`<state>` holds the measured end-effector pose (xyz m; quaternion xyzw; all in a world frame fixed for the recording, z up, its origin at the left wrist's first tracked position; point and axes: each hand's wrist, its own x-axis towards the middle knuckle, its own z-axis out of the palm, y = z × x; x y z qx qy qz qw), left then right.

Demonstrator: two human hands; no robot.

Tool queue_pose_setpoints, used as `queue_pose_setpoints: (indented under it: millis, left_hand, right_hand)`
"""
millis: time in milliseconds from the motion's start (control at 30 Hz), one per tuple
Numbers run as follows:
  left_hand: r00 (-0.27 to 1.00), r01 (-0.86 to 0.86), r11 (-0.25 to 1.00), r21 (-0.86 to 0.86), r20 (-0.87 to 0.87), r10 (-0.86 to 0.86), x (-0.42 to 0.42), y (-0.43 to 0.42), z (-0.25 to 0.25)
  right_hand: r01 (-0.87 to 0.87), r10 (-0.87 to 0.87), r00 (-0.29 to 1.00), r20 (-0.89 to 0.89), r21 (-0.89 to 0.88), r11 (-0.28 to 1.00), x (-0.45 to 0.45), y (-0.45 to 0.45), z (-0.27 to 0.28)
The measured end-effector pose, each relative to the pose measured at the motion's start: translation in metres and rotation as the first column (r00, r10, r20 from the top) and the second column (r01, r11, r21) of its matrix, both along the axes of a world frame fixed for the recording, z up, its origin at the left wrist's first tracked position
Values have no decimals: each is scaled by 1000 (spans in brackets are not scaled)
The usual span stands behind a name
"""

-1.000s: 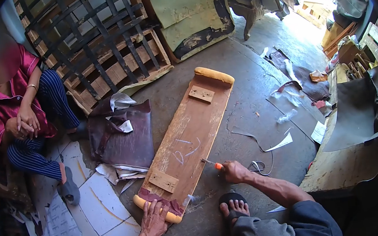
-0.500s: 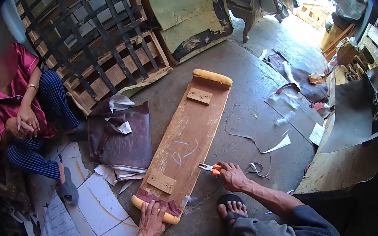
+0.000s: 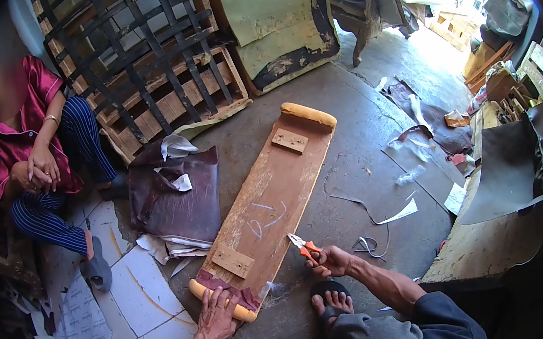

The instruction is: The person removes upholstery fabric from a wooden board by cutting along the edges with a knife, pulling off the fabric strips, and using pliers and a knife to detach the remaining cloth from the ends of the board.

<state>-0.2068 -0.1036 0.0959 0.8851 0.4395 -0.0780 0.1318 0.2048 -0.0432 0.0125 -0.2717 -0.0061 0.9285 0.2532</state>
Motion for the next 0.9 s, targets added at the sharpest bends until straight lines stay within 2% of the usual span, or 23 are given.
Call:
queue_pose_setpoints:
  millis: [67, 100, 133, 167, 200, 233, 267, 300, 333, 367, 400, 467, 533, 600, 633, 667, 700, 733, 767, 800, 900]
  left_hand:
    - [1000, 1, 1000, -5, 6, -1, 0, -3, 0]
    - [1000, 7, 1000, -1, 9, -7, -1, 0, 0]
    - [1000, 2, 1000, -6, 6, -2, -1, 0, 0]
    - [1000, -7, 1000, -17, 1, 7, 0, 1, 2]
    - [1000, -15, 1000, -27, -1, 15, 0, 0, 2]
    - [1000, -14, 999, -35, -5, 14, -1, -4, 1]
    - [1000, -10, 1000, -21, -4, 10, -2, -4, 0]
    - [1000, -6, 1000, -2, 0, 6, -1, 0, -2]
    - [1000, -5, 1000, 1, 3, 5, -2, 1, -3]
    - [1000, -4, 1000, -5, 2, 4, -1, 0, -1]
    - [1000, -4, 1000, -12, 0, 4, -1, 0, -1]
    - [1000, -7, 1000, -11, 28, 7, -1, 1, -3]
    - [998, -18, 1000, -16, 53, 18, -2, -1, -3]
    - [999, -7, 1000, -26, 50, 8, -1, 0, 0]
    - [999, -12, 999, -29, 48, 13, -3, -1, 0]
    - [999, -14, 1000, -21, 43, 15, -3, -1, -1]
    - [999, -14, 1000, -10, 41, 14, -2, -1, -2]
    - [999, -12, 1000, -7, 49, 12, 0, -2, -6]
    - [999, 0, 1000, 8, 32, 0, -3, -2, -10]
    - [1000, 7, 1000, 23, 10, -7, -2, 0, -6]
    - [1000, -17, 999, -29, -11, 17, 0, -4, 5]
  right_hand:
    - [44, -64, 985, -163, -120, 992, -6, -9, -6]
    - [67, -74, 976, -207, -42, 997, -15, -13, -7]
    - [62, -70, 975, -210, -46, 997, -23, -16, -9]
    - [-130, 2, 934, 358, 335, 933, -34, -18, 5]
    - [-474, -160, 594, 789, 503, 723, -39, -18, 21]
    - [-736, -311, 340, 888, 457, 499, -39, -19, 38]
    - [-733, -315, 339, 887, 459, 503, -41, -22, 39]
    - [-866, -593, 96, 799, 361, 346, -43, -24, 39]
    - [-956, -820, -92, 565, 182, 232, -43, -27, 38]
    - [-969, -801, -186, 568, 27, 245, -43, -27, 33]
    - [-969, -801, -188, 568, 25, 245, -41, -27, 29]
    - [-960, -868, -279, 410, -137, 244, -38, -26, 28]
    - [-967, -891, -254, 377, -100, 233, -32, -19, 34]
    - [-973, -647, -36, 762, 120, 196, -20, -12, 20]
    - [-916, -727, 96, 680, 345, 202, -13, -9, 3]
    - [-916, -726, 96, 681, 346, 203, -11, -3, 4]
    - [-777, -352, 235, 906, 392, 492, -5, 10, 11]
    - [-615, 48, 446, 894, 266, 742, 1, 18, 17]
    - [-564, 7, 494, 870, 314, 764, 0, 15, 17]
    - [-699, -191, 293, 937, 347, 625, -7, 9, 24]
    - [-727, -176, 270, 947, 320, 608, -18, -7, 24]
